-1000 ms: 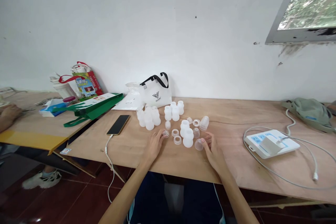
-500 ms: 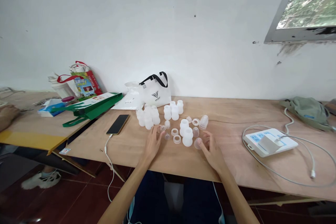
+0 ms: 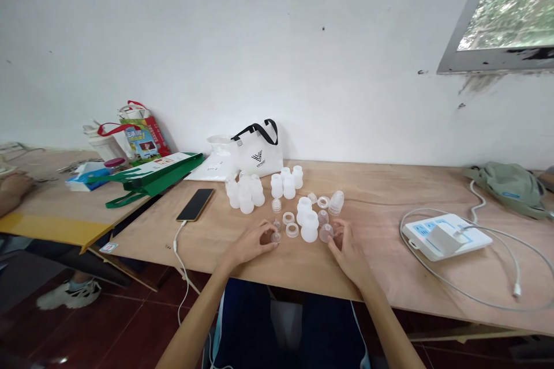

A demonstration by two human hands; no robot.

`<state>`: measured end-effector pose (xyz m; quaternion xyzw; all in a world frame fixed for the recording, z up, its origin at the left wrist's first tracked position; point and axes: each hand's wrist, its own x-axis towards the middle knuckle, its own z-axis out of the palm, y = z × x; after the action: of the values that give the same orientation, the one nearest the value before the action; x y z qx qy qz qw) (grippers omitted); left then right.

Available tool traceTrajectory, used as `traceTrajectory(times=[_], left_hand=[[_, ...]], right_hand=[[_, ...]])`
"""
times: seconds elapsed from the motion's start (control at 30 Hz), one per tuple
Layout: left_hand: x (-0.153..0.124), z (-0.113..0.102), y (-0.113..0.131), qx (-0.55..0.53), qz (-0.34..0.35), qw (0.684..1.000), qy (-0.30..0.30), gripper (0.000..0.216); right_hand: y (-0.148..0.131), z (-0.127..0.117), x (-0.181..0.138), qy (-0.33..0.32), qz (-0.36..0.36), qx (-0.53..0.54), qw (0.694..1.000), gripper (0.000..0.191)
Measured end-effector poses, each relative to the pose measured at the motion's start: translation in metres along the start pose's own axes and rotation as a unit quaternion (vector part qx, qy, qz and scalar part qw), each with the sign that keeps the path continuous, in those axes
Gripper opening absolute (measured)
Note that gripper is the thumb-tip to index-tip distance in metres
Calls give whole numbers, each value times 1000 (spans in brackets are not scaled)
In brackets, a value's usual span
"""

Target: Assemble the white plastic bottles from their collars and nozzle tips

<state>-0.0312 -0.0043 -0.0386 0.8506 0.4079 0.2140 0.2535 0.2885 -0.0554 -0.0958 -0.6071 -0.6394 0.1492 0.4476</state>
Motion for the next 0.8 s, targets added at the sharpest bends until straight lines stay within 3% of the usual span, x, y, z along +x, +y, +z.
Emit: traceTrajectory(times=[0.47,0.7,0.8], left_hand=[[12,23,-3,-23,-20,995,90,26],[11,23,20,-54,-18,988,143,18],[8,23,32,-44,-4,990,134,20]], right_hand=[[-3,-4,1,54,4,9,999,53],[-13,-7,1,48,14,-10,999,55],[-14,-7,0,37,17,-6,999,56]])
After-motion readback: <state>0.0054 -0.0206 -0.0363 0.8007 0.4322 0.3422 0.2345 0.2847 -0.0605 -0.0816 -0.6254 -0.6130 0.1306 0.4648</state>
